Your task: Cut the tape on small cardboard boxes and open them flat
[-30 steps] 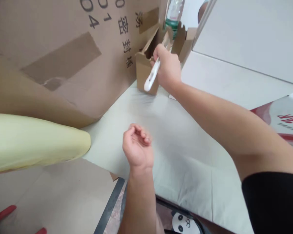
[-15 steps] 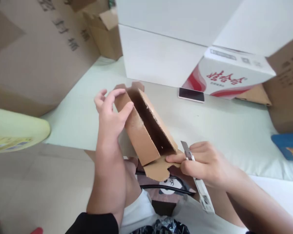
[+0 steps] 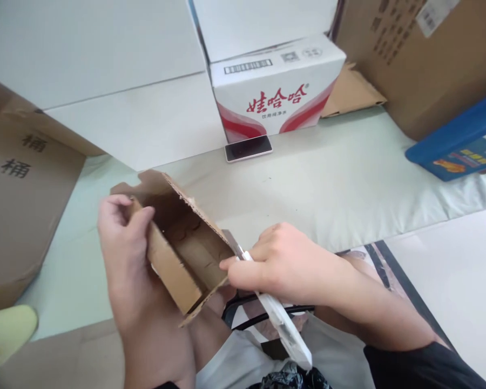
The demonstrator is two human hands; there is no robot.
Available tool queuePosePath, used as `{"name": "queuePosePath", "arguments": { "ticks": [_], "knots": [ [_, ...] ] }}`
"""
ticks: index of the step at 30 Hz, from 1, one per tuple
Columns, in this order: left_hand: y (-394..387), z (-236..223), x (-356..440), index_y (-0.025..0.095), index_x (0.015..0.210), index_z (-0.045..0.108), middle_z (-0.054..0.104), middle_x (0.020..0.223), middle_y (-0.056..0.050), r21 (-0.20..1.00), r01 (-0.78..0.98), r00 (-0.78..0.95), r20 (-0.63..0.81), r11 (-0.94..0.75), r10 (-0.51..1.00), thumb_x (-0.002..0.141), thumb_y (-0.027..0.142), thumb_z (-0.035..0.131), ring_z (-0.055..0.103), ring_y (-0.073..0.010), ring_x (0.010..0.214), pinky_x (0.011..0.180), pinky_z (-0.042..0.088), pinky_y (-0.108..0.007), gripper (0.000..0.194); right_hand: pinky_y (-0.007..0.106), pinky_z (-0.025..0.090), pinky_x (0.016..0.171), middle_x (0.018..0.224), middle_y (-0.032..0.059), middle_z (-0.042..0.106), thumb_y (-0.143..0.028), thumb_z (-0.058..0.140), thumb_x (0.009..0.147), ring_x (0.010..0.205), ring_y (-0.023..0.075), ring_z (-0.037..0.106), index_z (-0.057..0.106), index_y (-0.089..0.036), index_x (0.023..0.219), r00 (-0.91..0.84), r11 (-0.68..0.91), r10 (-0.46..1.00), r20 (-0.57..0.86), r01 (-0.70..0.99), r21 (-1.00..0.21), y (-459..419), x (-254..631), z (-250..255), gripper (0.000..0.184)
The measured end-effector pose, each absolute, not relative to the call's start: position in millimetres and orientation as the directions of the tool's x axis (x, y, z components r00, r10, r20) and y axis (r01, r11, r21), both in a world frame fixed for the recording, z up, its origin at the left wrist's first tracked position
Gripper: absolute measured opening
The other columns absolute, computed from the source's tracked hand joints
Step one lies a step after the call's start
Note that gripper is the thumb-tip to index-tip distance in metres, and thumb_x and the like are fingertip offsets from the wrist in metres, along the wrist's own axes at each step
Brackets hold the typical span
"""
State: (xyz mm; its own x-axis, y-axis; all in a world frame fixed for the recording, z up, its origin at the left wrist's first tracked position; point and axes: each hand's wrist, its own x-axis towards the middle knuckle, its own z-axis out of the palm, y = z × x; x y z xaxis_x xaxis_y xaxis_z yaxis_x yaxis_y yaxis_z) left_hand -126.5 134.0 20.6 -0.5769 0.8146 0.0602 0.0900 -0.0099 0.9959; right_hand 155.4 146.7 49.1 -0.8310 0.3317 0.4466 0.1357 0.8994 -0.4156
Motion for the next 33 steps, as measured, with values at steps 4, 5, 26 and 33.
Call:
{"name": "queuePosePath", "arguments": {
  "ticks": [4,5,26,33],
  "knots": [
    [142,24,-114,0.024,0.083,0.033,0.042,0.076,0.006,0.940,-0.038,-0.740,0.202,-0.340,0.641,0.049,0.016,0.060,0.047,-0.0124,0.076,0.074,0.041,-0.024,0.044,0.024,0.041,0.051,0.092,0.0001,0.082,-0.012,0.055,0.099,0.053,0.0072,0.063,0.060,-0.020,0.084,-0.738,0.828,0.509,0.442,0.279,-0.487,156,165,36,0.018],
    [142,25,-111,0.025,0.086,0.032,0.046,0.078,0.006,0.927,-0.068,-0.738,0.202,-0.369,0.644,0.050,0.018,0.060,0.051,-0.0136,0.080,0.079,0.044,-0.026,0.046,0.024,0.044,0.052,0.097,0.0016,0.083,-0.016,0.057,0.100,0.059,0.0094,0.070,0.058,-0.020,0.083,-0.711,0.803,0.553,0.435,0.313,-0.508,158,165,31,0.017],
    [135,-33,-139,0.028,0.111,0.081,0.055,0.150,-0.010,0.557,0.794,-0.102,0.518,-0.245,0.849,0.100,0.062,0.051,0.053,-0.0320,0.140,0.122,0.040,-0.055,0.047,0.046,0.054,0.088,0.115,0.0069,0.081,-0.052,0.071,0.091,0.099,0.0259,0.077,0.035,-0.029,0.095,-0.543,0.497,0.703,0.460,-0.088,-0.863,166,141,-20,0.043],
    [131,-40,-169,0.024,0.109,0.082,0.056,0.148,-0.010,0.740,0.651,-0.387,0.513,-0.167,0.766,0.093,0.060,0.057,0.053,-0.0324,0.141,0.124,0.041,-0.051,0.046,0.037,0.049,0.075,0.089,0.0011,0.072,-0.052,0.070,0.084,0.091,0.0236,0.071,0.038,-0.027,0.089,-0.294,-0.105,0.943,-0.154,0.175,-0.979,183,137,-34,0.041]
  ]
}}
